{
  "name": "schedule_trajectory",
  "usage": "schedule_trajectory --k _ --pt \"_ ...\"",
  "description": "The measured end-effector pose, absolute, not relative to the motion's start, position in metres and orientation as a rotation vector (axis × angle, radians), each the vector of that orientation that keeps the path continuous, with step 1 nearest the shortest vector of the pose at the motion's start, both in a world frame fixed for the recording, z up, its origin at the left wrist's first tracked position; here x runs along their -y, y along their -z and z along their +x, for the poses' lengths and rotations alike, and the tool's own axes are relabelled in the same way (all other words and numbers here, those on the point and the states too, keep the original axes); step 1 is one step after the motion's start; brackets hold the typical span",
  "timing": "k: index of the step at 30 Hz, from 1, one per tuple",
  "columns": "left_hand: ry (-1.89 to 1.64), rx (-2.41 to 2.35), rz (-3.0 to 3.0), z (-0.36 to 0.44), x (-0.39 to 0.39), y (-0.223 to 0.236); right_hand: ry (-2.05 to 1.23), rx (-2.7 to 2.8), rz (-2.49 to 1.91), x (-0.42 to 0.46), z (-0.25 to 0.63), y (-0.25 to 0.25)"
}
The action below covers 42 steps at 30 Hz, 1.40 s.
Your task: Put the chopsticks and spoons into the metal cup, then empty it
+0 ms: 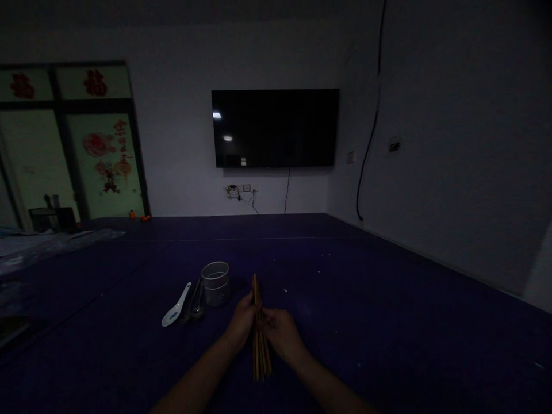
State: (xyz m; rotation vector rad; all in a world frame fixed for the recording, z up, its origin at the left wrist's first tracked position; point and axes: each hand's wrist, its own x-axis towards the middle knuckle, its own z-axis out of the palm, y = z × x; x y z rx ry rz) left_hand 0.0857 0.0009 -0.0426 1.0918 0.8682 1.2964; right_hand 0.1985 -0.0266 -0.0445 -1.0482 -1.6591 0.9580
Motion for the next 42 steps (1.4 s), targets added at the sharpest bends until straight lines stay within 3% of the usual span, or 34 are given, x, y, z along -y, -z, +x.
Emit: schedule_trajectory --k 8,19,31,42 --pt "-1.29 -0.866 1.272 0.087 0.003 0.041 -0.885 1.727 -1.037 0.023 0.199 0.042" --pt "-1.355 -1.085 1.494 0.085 -0.004 0.046 -0.424 1.994 -1.372 0.03 0.196 0.032" --pt "-1.379 -1.344 1.722 0.083 -0.005 0.05 -0.357 2.042 -1.411 0.036 0.197 0.028" --pt "-1.375 -1.235 1.855 0.085 0.005 0.041 -0.37 2.04 -1.363 0.038 0.199 0.027"
